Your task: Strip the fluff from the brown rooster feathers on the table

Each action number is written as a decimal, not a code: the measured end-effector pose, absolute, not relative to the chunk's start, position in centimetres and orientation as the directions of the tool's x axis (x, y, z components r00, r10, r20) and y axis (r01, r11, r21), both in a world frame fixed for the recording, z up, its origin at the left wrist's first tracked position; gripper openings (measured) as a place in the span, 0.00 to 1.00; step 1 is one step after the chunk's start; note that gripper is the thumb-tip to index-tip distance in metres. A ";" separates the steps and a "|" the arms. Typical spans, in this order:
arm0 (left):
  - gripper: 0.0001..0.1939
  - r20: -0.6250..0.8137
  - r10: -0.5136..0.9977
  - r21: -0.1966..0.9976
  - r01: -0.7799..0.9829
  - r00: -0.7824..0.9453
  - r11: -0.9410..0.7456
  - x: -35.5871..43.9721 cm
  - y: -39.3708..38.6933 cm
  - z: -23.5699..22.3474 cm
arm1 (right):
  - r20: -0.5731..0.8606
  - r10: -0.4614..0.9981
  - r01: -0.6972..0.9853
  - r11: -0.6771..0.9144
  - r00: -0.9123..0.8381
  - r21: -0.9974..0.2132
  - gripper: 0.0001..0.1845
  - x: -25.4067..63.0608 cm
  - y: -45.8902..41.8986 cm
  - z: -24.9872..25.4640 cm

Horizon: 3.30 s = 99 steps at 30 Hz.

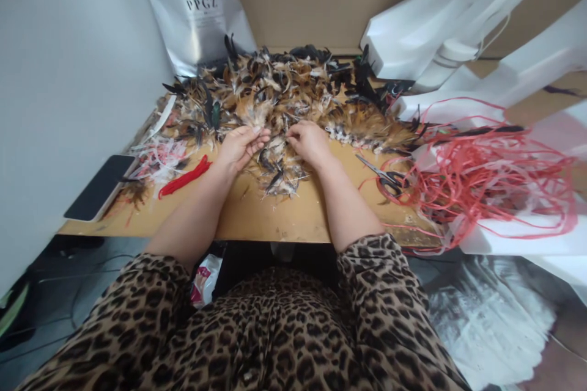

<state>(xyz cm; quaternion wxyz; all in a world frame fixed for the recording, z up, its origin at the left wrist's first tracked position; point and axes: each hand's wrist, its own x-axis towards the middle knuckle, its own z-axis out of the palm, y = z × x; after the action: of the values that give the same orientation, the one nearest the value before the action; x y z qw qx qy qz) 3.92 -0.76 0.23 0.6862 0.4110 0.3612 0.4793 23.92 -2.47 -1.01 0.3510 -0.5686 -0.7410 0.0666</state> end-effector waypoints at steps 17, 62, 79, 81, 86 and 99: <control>0.06 -0.091 0.955 0.892 -0.403 0.281 0.204 3.8 -0.3 -0.5 | 0.267 0.908 0.921 0.366 -0.323 -0.132 0.12 21.8 -3.1 -1.3; 0.03 -0.126 0.927 0.767 -0.558 0.353 0.317 3.6 -0.3 -0.1 | -0.061 0.911 -0.046 -0.087 -0.408 -0.995 0.14 22.3 -5.2 1.4; 0.06 -0.067 0.923 0.919 -0.338 0.380 0.205 4.1 -1.3 0.4 | -0.100 0.974 -0.021 -0.107 -0.203 -0.994 0.15 20.7 -4.7 1.2; 0.06 -0.065 0.927 0.906 -0.368 0.371 0.210 4.0 -1.2 0.4 | -0.108 0.976 -0.069 -0.123 -0.191 -0.990 0.15 20.4 -4.7 1.1; 0.01 -0.149 0.932 0.751 -0.576 0.330 0.324 3.6 -0.5 0.5 | -0.028 0.998 -0.303 -0.042 -0.049 -0.952 0.18 20.0 -4.1 0.8; 0.07 -0.355 0.735 0.622 -0.441 0.577 0.647 4.0 -1.7 1.2 | 0.093 0.995 -0.351 0.077 -0.029 -0.933 0.19 19.2 -3.8 0.0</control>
<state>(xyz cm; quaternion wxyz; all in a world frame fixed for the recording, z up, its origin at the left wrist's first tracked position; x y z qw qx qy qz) 4.03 -1.75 1.17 0.8547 0.2411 0.3050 0.3441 19.23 -3.79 -0.04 0.5906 -0.3696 -0.4356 0.5700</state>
